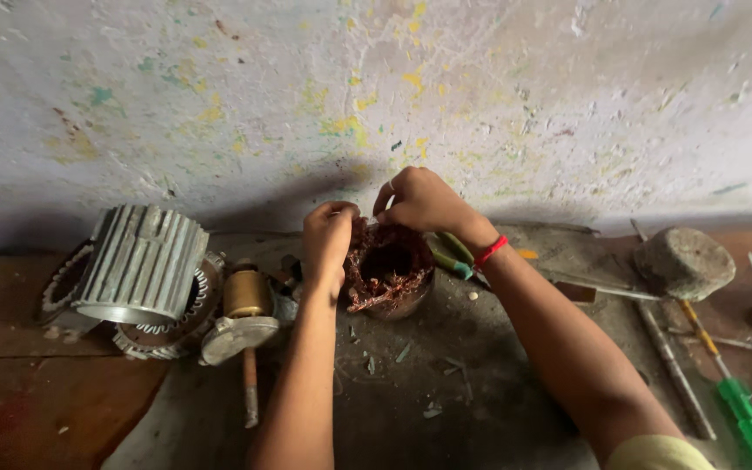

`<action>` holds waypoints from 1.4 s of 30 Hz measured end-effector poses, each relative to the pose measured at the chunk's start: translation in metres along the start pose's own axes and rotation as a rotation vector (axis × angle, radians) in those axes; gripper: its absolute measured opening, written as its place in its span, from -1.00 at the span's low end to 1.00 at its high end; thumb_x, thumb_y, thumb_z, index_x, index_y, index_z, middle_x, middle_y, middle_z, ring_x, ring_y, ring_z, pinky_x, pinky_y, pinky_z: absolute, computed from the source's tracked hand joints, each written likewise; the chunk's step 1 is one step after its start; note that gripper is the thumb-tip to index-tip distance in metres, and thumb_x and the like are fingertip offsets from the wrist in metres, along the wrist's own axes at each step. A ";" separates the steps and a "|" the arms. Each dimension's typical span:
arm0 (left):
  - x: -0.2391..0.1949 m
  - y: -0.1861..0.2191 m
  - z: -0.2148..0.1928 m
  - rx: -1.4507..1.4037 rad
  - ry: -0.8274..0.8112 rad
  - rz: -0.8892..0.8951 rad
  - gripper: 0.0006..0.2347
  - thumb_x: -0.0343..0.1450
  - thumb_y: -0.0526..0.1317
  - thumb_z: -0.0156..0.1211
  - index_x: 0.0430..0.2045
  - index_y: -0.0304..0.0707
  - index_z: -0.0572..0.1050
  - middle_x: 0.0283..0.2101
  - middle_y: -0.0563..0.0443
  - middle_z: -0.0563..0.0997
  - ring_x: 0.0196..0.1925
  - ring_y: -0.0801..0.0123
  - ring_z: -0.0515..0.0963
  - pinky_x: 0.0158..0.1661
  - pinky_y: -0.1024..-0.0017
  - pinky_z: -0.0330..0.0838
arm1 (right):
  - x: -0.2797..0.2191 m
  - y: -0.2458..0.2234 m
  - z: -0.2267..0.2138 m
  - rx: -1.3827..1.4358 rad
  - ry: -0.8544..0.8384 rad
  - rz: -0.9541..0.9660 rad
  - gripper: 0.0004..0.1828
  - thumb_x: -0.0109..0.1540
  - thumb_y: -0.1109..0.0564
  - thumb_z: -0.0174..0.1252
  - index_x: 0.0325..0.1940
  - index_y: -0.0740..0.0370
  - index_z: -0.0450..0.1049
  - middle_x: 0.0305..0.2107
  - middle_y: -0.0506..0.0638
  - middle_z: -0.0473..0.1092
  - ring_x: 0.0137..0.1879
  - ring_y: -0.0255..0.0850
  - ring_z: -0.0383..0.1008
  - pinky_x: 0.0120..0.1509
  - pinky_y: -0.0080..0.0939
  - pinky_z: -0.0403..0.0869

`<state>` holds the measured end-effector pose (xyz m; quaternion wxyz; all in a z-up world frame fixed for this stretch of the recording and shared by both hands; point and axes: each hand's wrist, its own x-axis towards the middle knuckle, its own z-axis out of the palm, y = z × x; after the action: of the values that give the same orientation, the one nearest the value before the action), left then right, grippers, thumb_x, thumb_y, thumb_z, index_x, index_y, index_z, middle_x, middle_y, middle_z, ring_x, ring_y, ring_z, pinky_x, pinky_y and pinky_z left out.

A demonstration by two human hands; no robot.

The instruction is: The person adjusts and removes copper wiring from a motor stator by hand and using pliers on a workshop bench.

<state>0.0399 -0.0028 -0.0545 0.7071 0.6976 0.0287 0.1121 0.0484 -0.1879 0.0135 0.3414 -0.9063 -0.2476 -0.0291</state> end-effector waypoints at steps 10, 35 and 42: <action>0.003 -0.008 0.000 -0.072 0.034 -0.051 -0.86 0.30 -0.32 0.20 -0.42 -0.43 0.63 -0.45 -0.06 0.66 -0.43 0.41 0.58 -0.35 0.45 0.43 | 0.002 -0.003 0.003 0.032 -0.011 0.098 -0.78 0.03 0.10 0.38 -0.24 0.11 0.71 -0.54 0.09 0.57 -0.47 -0.24 0.53 -0.29 -0.18 0.49; -0.005 0.007 -0.005 -0.037 0.035 -0.105 -0.84 0.33 -0.30 0.17 -0.35 -0.41 0.63 -0.40 -0.09 0.68 -0.37 0.36 0.62 -0.30 0.43 0.44 | -0.001 -0.023 0.002 0.078 -0.049 0.154 -0.81 0.10 0.20 0.32 -0.21 0.24 0.69 -0.46 0.05 0.63 -0.38 -0.29 0.56 -0.24 -0.23 0.51; -0.003 0.002 -0.002 -0.100 0.036 -0.060 -0.85 0.33 -0.32 0.17 -0.39 -0.46 0.64 -0.41 -0.10 0.68 -0.37 0.37 0.62 -0.28 0.42 0.45 | -0.002 -0.021 0.003 0.075 -0.026 0.146 -0.83 0.11 0.21 0.30 -0.23 0.22 0.69 -0.43 0.05 0.63 -0.37 -0.27 0.59 -0.22 -0.23 0.54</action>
<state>0.0364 -0.0011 -0.0531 0.7434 0.6581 0.0567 0.1049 0.0368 -0.1730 0.0233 0.3733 -0.9087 -0.1860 0.0171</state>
